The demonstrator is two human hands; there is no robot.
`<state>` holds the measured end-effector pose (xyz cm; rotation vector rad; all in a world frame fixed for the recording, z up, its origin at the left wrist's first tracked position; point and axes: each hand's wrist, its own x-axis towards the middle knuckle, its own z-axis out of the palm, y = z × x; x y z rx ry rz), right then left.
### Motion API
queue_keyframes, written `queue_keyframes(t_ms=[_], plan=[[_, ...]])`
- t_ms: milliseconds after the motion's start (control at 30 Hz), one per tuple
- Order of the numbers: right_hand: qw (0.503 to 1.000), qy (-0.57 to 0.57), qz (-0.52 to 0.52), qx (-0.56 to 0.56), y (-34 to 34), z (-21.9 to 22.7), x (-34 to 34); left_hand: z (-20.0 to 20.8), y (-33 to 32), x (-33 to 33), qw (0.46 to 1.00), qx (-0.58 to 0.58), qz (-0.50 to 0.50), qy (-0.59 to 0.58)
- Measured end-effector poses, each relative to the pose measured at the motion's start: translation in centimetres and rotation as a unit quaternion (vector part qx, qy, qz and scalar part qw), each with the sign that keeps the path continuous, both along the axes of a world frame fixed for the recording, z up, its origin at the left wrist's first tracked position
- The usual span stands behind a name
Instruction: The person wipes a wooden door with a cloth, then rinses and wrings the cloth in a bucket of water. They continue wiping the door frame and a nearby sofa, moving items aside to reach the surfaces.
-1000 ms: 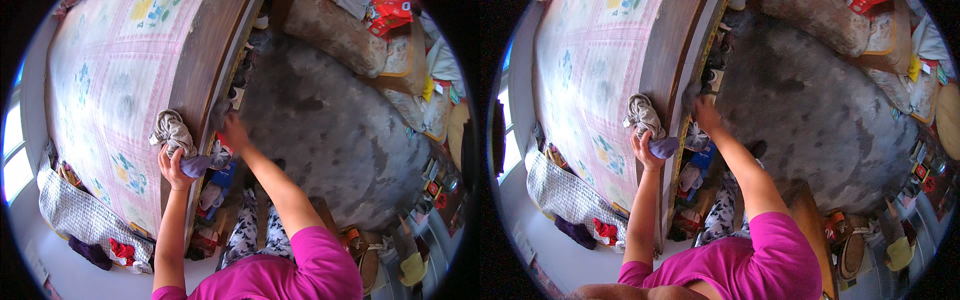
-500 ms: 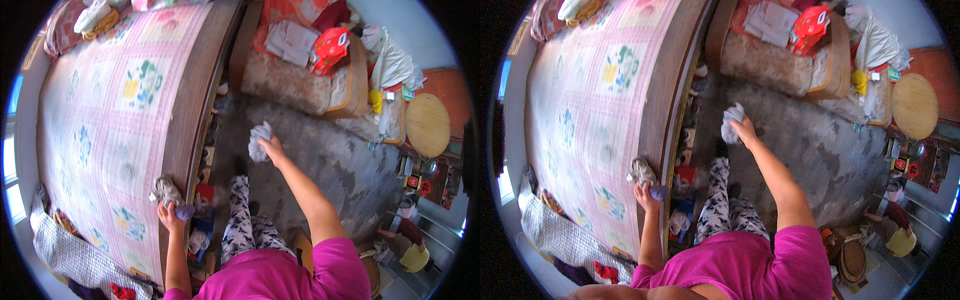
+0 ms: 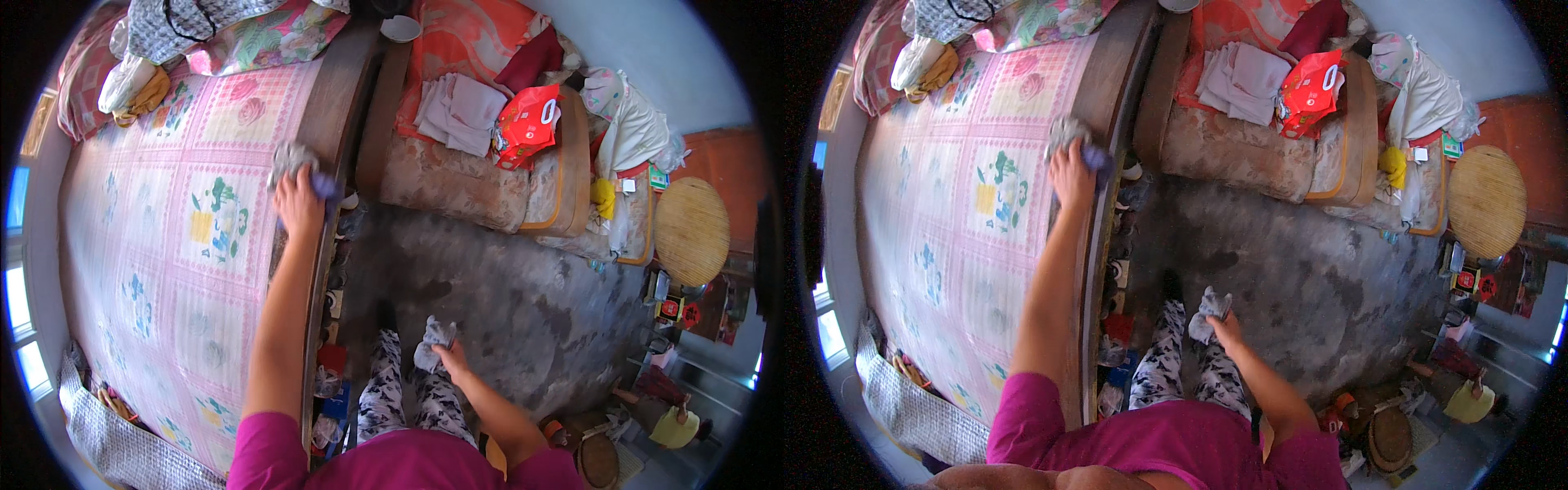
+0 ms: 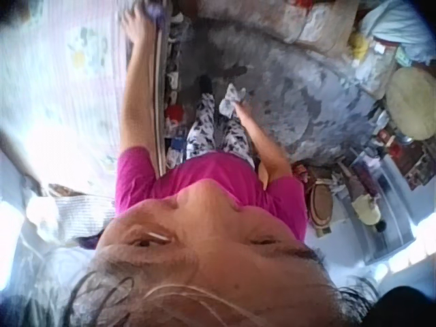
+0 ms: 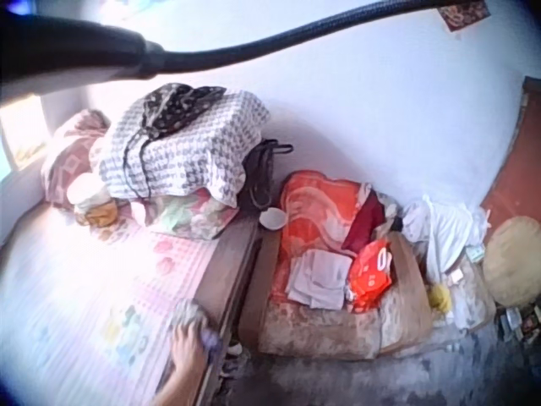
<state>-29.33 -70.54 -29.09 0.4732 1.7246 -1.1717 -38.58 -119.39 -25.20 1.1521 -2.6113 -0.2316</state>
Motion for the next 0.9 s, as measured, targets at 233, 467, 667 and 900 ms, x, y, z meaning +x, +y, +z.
queue_keyframes(t_ms=[233, 467, 667, 900], plan=[[0.997, 0.071, 0.009, -0.025, 2.0, 0.8, -0.9, 2.2, -2.6, -7.0, 0.995, 0.055, -0.074, -0.047], [0.983, 0.122, -0.012, 0.135, 8.1, 3.9, -6.8, 2.7, 4.2, 8.1, 0.981, 0.127, -0.105, -0.098], [0.966, 0.093, -0.02, 0.241, 16.6, 8.5, -6.7, 1.6, 8.0, 19.5, 0.98, 0.051, -0.017, -0.193], [0.935, 0.138, -0.114, 0.307, 14.5, 9.8, -3.7, 2.0, 8.6, 1.7, 0.97, 0.031, -0.123, -0.209]])
